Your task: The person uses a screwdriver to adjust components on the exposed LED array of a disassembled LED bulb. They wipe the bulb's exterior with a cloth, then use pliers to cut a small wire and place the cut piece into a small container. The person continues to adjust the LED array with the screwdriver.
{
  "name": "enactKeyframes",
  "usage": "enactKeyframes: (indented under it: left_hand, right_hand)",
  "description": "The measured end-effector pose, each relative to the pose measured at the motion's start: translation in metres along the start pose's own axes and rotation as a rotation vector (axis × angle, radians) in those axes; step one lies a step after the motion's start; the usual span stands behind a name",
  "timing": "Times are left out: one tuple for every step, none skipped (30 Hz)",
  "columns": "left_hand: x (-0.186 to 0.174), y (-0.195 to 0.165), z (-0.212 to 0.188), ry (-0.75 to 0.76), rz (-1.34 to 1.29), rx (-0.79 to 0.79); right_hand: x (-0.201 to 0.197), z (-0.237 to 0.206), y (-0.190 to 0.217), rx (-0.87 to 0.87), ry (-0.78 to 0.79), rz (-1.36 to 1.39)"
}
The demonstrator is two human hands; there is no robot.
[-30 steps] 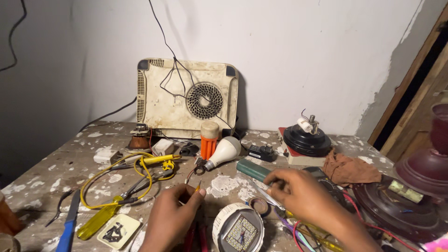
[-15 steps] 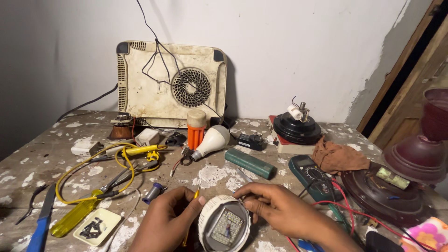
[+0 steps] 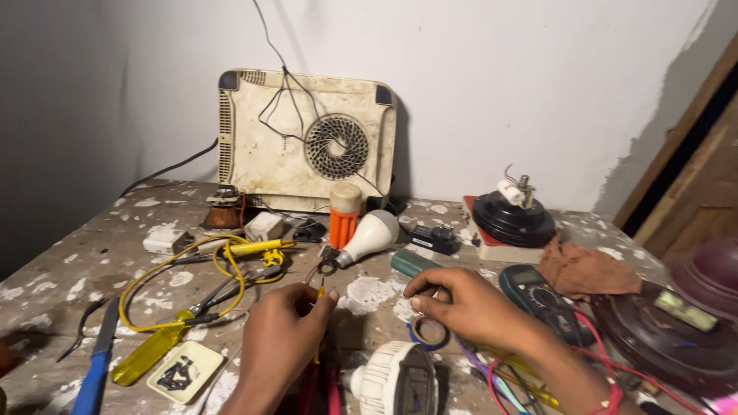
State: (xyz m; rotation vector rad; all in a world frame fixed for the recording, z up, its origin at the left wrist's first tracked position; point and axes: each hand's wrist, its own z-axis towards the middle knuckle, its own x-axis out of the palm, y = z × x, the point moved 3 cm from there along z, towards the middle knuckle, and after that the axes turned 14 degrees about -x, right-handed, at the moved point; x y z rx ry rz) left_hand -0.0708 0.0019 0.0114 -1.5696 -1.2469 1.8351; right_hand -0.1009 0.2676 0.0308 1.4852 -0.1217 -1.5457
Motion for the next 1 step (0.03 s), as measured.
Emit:
enactKeyframes:
  left_hand:
    - [-0.0017,-0.0018,0.0004,-0.043,0.026,0.008]
  right_hand:
    - [0.0019,0.0045,-0.0046,-0.004,0.006,0.002]
